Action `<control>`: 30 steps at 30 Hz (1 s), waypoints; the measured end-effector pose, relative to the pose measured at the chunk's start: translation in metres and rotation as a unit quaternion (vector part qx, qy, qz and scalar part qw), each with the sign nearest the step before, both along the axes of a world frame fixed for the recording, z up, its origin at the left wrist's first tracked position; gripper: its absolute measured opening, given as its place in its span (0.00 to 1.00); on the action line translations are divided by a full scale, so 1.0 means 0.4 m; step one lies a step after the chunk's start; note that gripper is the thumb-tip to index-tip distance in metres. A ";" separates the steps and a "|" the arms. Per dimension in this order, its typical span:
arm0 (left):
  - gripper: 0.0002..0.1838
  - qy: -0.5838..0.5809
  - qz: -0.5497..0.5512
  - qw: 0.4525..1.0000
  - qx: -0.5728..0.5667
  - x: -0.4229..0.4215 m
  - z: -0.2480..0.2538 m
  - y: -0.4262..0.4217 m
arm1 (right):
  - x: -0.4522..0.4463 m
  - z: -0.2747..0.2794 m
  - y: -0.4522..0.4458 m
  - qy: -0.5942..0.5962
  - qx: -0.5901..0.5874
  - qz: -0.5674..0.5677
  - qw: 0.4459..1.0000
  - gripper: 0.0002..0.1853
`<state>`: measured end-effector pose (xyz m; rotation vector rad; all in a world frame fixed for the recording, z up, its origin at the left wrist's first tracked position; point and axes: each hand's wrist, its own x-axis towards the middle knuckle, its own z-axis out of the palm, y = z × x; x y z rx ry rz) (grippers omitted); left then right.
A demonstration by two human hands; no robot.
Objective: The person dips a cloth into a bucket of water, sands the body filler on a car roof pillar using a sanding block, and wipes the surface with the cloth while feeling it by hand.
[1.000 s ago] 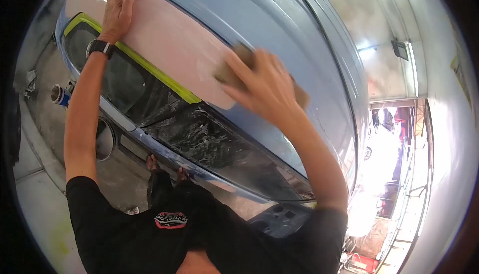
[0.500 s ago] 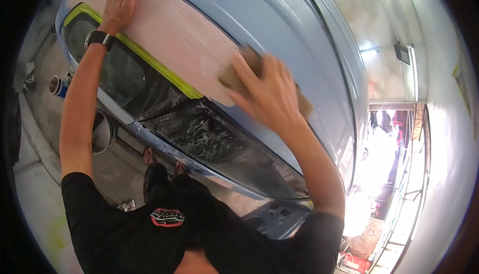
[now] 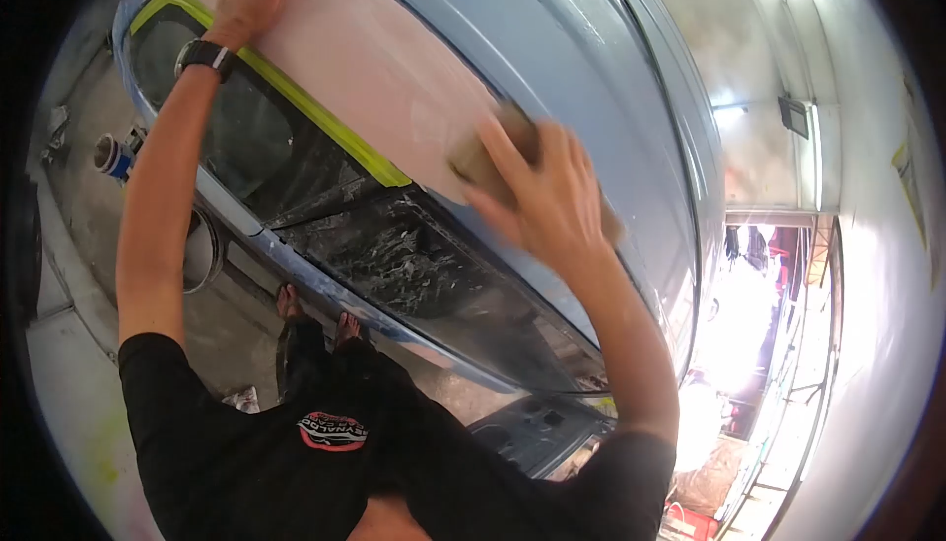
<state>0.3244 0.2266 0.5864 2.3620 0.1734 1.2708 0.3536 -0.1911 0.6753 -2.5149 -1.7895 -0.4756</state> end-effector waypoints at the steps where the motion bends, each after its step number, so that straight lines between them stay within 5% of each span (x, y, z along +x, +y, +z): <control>1: 0.21 0.003 -0.008 1.000 -0.007 -0.006 0.021 -0.009 | 0.010 0.006 0.090 -0.010 0.005 -0.011 1.000 0.31; 4: 0.21 -0.035 0.015 0.999 0.013 0.020 -0.023 0.015 | 0.117 -0.016 0.437 -0.054 0.123 0.071 0.988 0.27; 7: 0.22 -0.054 -0.019 0.997 -0.058 -0.001 0.004 -0.008 | 0.144 -0.019 0.479 -0.041 0.162 0.109 0.980 0.28; 11: 0.23 -0.042 -0.014 0.998 -0.045 0.007 0.001 -0.008 | 0.044 0.020 0.135 0.015 -0.017 0.005 1.000 0.32; 13: 0.23 -0.041 0.000 0.998 -0.050 0.008 0.008 -0.006 | 0.001 0.021 -0.027 -0.009 -0.014 0.023 1.000 0.33; 16: 0.23 -0.005 -0.045 0.998 -0.049 0.001 0.013 0.009 | 0.010 0.018 0.025 0.007 -0.016 0.006 1.000 0.31; 20: 0.23 -0.038 -0.021 0.996 -0.078 -0.007 0.010 -0.006 | 0.157 -0.023 0.470 -0.039 0.114 0.133 0.984 0.30; 23: 0.23 -0.038 -0.017 0.997 -0.069 -0.003 0.018 -0.011 | 0.085 0.076 0.524 0.078 0.031 0.033 0.996 0.31; 30: 0.22 -0.058 -0.029 0.998 0.020 0.007 -0.002 0.022 | -0.008 0.010 0.025 -0.034 -0.019 0.024 0.999 0.36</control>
